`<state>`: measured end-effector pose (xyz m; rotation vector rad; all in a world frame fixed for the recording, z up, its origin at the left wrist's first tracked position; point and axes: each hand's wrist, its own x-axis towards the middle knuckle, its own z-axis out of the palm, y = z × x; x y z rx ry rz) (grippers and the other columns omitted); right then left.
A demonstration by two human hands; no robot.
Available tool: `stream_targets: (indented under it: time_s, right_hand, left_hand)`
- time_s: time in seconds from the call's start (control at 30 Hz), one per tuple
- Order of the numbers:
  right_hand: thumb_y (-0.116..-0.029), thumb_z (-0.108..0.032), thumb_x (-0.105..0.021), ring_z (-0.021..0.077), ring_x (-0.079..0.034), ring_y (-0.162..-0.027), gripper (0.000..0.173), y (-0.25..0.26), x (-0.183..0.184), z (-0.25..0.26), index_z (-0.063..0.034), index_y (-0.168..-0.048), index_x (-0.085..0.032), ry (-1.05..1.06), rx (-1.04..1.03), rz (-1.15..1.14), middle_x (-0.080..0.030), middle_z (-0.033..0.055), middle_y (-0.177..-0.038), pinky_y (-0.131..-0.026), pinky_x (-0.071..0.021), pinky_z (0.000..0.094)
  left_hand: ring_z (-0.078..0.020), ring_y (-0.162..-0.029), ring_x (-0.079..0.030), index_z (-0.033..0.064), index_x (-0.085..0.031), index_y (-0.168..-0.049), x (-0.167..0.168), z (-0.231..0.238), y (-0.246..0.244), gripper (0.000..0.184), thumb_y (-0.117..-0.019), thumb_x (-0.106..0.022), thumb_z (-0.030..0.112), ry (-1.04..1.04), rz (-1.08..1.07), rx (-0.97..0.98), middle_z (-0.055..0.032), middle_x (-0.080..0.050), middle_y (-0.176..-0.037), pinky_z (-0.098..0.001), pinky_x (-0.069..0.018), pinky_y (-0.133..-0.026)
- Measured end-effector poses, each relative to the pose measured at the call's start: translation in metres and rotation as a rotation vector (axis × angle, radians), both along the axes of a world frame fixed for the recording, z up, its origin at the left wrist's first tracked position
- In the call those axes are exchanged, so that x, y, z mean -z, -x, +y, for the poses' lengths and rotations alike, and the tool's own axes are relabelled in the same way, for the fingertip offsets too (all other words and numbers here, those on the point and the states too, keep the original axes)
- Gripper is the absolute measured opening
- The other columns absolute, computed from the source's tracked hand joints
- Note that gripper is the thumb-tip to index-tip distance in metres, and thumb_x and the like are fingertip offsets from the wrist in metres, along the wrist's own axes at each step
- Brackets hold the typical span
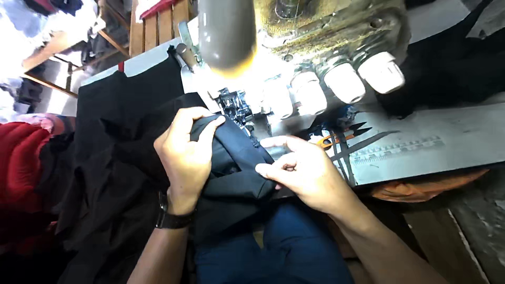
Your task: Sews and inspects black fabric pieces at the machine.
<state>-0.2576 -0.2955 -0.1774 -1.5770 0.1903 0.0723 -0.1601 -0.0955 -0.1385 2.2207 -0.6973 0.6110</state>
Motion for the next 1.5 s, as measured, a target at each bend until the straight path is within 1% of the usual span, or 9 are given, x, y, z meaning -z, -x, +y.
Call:
stream_targets:
  time_s: [0.1,0.37,0.47,0.53,0.63,0.77,1.03,1.2,1.5]
  right_hand:
    - [-0.0868,-0.019,-0.081,0.0012,-0.064,-0.054,0.017,-0.001,0.003,-0.006,-0.0094,-0.099,-0.074,-0.078,-0.053,0.024,-0.069,-0.0069,-0.065,-0.05,-0.0552,0.0157]
    - [-0.0861,-0.017,-0.081,0.0012,-0.065,-0.055,0.01,0.0,0.003,-0.01,-0.0107,-0.088,-0.074,-0.156,-0.083,0.045,-0.069,-0.0057,-0.064,-0.052,-0.0554,0.015]
    - [-0.0871,-0.026,-0.08,-0.0036,-0.055,-0.055,0.013,0.001,0.01,-0.01,-0.0165,-0.082,-0.071,-0.03,-0.066,-0.049,-0.061,-0.0105,-0.063,-0.05,-0.0454,0.0107]
    - [-0.0877,-0.03,-0.078,-0.0034,-0.051,-0.068,0.017,-0.002,0.018,-0.009,-0.0193,-0.078,-0.068,0.033,-0.054,-0.136,-0.057,-0.011,-0.074,-0.058,-0.0384,0.0112]
    - [-0.0897,-0.02,-0.075,0.0027,-0.063,-0.088,0.017,-0.005,0.02,-0.005,-0.0154,-0.076,-0.066,-0.098,-0.105,-0.16,-0.068,-0.0036,-0.093,-0.072,-0.0521,0.0148]
    - [-0.089,-0.017,-0.074,-0.002,-0.059,-0.068,0.015,0.013,0.012,0.006,-0.0163,-0.078,-0.063,-0.095,-0.108,-0.079,-0.068,-0.0064,-0.082,-0.056,-0.0454,0.0123]
    - [-0.0896,-0.017,-0.074,0.0026,-0.061,-0.062,0.024,0.023,-0.007,0.01,-0.0228,-0.111,-0.067,0.056,-0.186,-0.144,-0.068,-0.0082,-0.079,-0.052,-0.0492,0.0146]
    - [-0.0939,-0.021,-0.07,-0.0006,-0.061,-0.071,0.044,0.021,-0.008,0.011,-0.0315,-0.137,-0.068,0.09,-0.204,-0.122,-0.069,-0.0102,-0.088,-0.06,-0.0509,0.0133]
    - [-0.0902,-0.02,-0.075,0.0009,-0.06,-0.058,0.072,-0.002,-0.014,0.008,-0.0265,-0.156,-0.047,0.075,-0.089,-0.043,-0.067,-0.0097,-0.073,-0.052,-0.0507,0.0134]
  left_hand:
    - [-0.0044,-0.091,-0.068,0.0011,-0.068,-0.104,0.01,0.002,-0.001,0.017,-0.0909,-0.077,0.008,0.034,-0.007,0.005,-0.0035,-0.073,-0.098,-0.0216,-0.055,-0.082]
    - [-0.0055,-0.094,-0.069,0.0,-0.068,-0.104,0.012,0.005,-0.003,0.017,-0.0923,-0.075,0.009,-0.019,-0.023,0.019,-0.0055,-0.073,-0.099,-0.0216,-0.0553,-0.085]
    - [-0.0055,-0.094,-0.069,0.0,-0.068,-0.104,0.012,0.006,-0.001,0.016,-0.0922,-0.076,0.009,-0.021,-0.016,0.019,-0.0056,-0.073,-0.099,-0.0219,-0.0558,-0.085]
    - [-0.0042,-0.092,-0.068,-0.0005,-0.068,-0.103,0.012,0.005,-0.003,0.016,-0.0926,-0.075,0.009,-0.025,-0.017,0.011,-0.0055,-0.072,-0.097,-0.0203,-0.0545,-0.083]
    - [-0.0029,-0.091,-0.067,0.0007,-0.069,-0.102,0.012,0.006,-0.003,0.014,-0.0932,-0.074,0.01,-0.047,-0.016,-0.011,-0.004,-0.071,-0.096,-0.0191,-0.0537,-0.082]
    - [-0.008,-0.095,-0.07,0.0026,-0.074,-0.1,0.003,0.015,0.01,0.014,-0.0916,-0.076,0.013,-0.142,0.011,0.003,-0.0067,-0.075,-0.099,-0.0242,-0.0553,-0.086]
    - [-0.0157,-0.072,-0.065,0.0113,-0.068,-0.098,-0.033,0.011,0.014,0.015,-0.0913,-0.078,0.021,-0.403,0.233,0.037,-0.0036,-0.069,-0.085,-0.0359,-0.0495,-0.063]
    - [-0.0241,-0.104,-0.058,0.0163,-0.068,-0.112,-0.005,0.006,0.011,0.024,-0.0999,-0.064,0.036,-0.35,0.178,-0.139,-0.0036,-0.064,-0.107,-0.0496,-0.0412,-0.084]
    - [-0.0234,-0.116,-0.057,0.0133,-0.066,-0.122,0.005,-0.001,-0.035,0.03,-0.0935,-0.063,0.024,-0.281,0.219,-0.073,-0.0071,-0.065,-0.119,-0.0562,-0.0385,-0.092]
